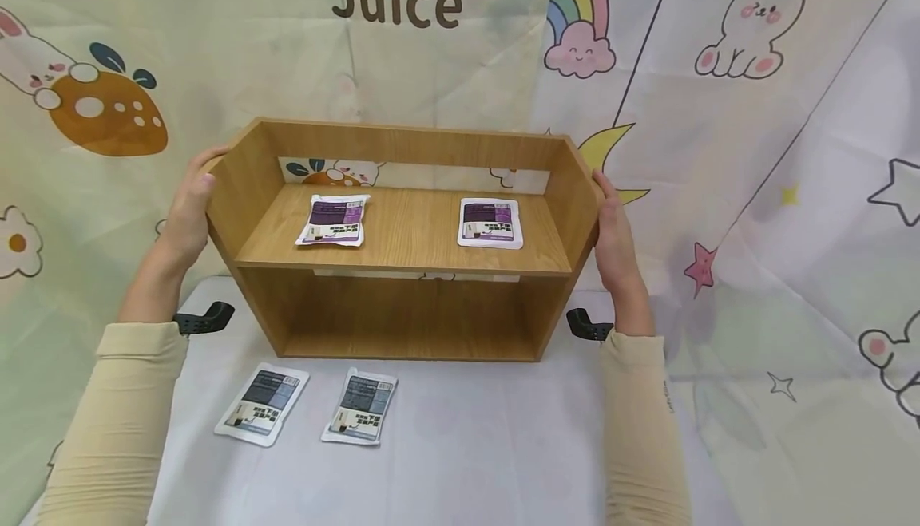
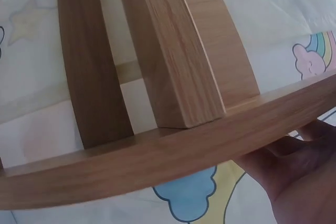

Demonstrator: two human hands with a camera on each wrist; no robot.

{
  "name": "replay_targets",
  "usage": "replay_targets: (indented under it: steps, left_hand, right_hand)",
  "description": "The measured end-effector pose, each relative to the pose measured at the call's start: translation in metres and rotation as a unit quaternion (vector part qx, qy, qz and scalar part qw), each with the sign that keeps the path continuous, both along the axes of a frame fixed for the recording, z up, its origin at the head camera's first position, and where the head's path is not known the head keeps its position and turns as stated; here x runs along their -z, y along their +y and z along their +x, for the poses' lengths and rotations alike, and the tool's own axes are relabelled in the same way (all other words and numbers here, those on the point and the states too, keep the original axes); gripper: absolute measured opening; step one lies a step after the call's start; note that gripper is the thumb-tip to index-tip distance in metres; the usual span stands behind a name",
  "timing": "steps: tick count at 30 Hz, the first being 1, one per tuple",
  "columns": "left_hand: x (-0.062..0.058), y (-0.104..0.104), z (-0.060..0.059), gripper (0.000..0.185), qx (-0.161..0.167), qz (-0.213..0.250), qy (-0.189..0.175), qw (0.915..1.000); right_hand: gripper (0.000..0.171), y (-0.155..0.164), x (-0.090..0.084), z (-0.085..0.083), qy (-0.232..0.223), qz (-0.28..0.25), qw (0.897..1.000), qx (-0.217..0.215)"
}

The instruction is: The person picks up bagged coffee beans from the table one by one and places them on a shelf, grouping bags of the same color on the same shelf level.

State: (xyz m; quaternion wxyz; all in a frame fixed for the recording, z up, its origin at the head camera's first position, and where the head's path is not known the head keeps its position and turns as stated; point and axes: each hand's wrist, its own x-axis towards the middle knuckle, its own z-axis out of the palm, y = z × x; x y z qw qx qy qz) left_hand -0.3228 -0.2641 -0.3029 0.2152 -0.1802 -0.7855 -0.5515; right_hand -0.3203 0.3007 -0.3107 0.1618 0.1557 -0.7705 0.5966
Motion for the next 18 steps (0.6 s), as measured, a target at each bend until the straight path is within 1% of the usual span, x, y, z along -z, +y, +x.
replay_targets:
  steps: [2, 6, 9, 13, 18]
  left_hand:
    - [0.0012, -0.0017, 0.0012, 0.049, -0.002, -0.001, -0.001, 1.0000]
    - [0.0032, -0.0035, 0.0014, 0.049, 0.000, 0.001, -0.001, 1.0000]
    - [0.0003, -0.0020, -0.0033, 0.049, 0.006, 0.003, 0.008, 0.9999]
    - [0.0000, -0.0006, -0.0053, 0.049, 0.011, 0.002, 0.010, 0.9999]
    - [-0.0009, -0.0036, -0.0028, 0.052, 0.008, -0.019, -0.009, 0.9998]
  right_hand:
    - [0.053, -0.0004, 0.0016, -0.0006, 0.003, 0.021, 1.000, -0.001]
    - [0.051, -0.0008, 0.0032, -0.0007, 0.015, 0.033, 0.999, -0.004]
    - [0.049, 0.0003, 0.0000, -0.0017, 0.033, 0.023, 0.999, 0.000]
    - [0.049, 0.0013, -0.0006, -0.0011, 0.031, 0.020, 0.999, 0.003]
    - [0.049, 0.0006, -0.0004, -0.0022, 0.026, 0.022, 0.999, 0.001]
